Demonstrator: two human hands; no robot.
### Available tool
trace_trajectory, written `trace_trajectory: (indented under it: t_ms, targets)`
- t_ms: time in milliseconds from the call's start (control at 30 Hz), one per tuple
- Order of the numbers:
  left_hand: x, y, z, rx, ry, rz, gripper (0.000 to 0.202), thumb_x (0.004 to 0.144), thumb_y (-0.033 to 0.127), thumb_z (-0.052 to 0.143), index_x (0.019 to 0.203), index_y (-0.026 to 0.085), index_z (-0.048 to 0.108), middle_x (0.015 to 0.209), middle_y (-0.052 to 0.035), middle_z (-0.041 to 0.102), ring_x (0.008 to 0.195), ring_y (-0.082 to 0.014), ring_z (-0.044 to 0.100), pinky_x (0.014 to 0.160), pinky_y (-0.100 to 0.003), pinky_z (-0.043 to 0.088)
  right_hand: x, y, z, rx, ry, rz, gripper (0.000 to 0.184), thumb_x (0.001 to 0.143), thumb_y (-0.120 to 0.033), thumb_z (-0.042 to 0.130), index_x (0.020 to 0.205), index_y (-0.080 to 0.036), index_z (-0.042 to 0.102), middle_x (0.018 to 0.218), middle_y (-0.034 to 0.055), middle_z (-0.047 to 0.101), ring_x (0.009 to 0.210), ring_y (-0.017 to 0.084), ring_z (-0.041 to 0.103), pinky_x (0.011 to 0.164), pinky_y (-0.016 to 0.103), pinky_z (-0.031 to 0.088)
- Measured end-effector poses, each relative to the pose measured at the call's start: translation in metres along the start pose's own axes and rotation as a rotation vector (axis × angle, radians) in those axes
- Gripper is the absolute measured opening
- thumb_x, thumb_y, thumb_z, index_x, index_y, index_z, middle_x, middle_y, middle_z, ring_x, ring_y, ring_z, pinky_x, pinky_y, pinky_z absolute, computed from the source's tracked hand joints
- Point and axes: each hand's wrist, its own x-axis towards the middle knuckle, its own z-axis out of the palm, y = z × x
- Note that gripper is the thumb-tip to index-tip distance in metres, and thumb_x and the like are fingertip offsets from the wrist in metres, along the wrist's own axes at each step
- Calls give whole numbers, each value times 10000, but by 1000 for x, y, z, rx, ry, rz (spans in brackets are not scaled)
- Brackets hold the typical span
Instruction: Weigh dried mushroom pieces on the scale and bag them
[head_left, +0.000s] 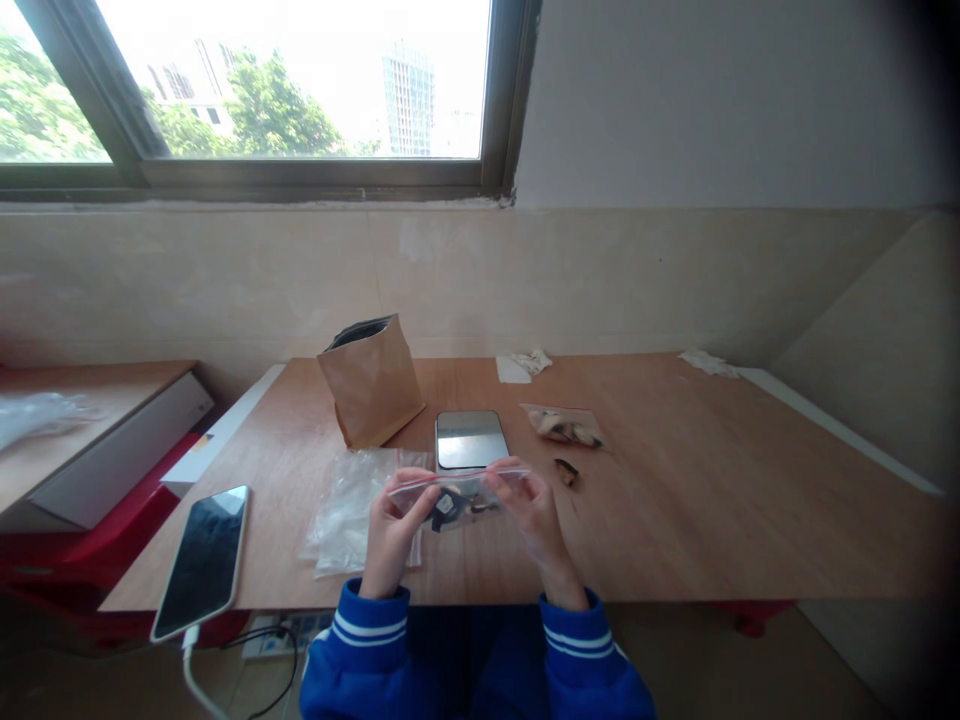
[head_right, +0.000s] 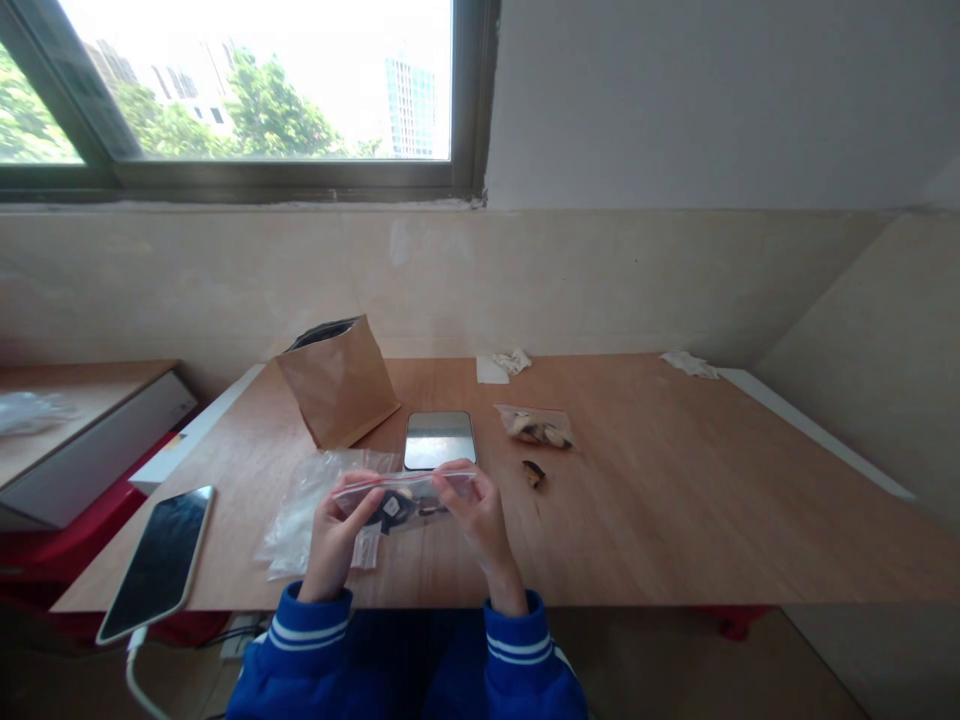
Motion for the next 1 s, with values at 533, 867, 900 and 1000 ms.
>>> trace_trajectory:
  t_ms: [533, 867, 900, 1000]
  targets:
    - [-1, 5, 1, 88, 7, 106, 153, 777, 313, 675, 778, 162, 654, 808, -24, 636, 773, -143, 590, 709, -246, 465, -1, -7, -1, 11, -217, -46, 111, 801, -319, 669, 853, -222, 668, 900, 24, 686, 875, 174, 637, 777, 278, 505]
    - [-3, 6, 5, 169, 44, 76, 192, 769, 349, 677, 791, 158, 680, 811, -46, 665, 781, -167, 607, 700, -256, 478, 1, -2, 2, -74, -33, -180, 90, 786, -289, 670, 742, -212, 656, 783, 20, 637, 822, 174, 602, 735, 294, 490]
    - [-3, 7, 5, 170, 53, 72, 197, 764, 354, 681, 788, 158, 683, 808, -49, 668, 785, -172, 609, 696, -257, 480, 1, -2, 2, -82, -19, -184, 91, 784, -286, 672, 733, -213, 653, 774, 18, 631, 814, 172, 597, 733, 293, 488]
    - [-3, 11, 7, 145, 37, 60, 198, 749, 354, 692, 761, 157, 686, 784, -46, 671, 767, -173, 613, 684, -256, 486, 1, -2, 2, -64, -12, -161, 117, 777, -309, 675, 721, -213, 642, 775, 19, 621, 789, 169, 591, 728, 294, 488]
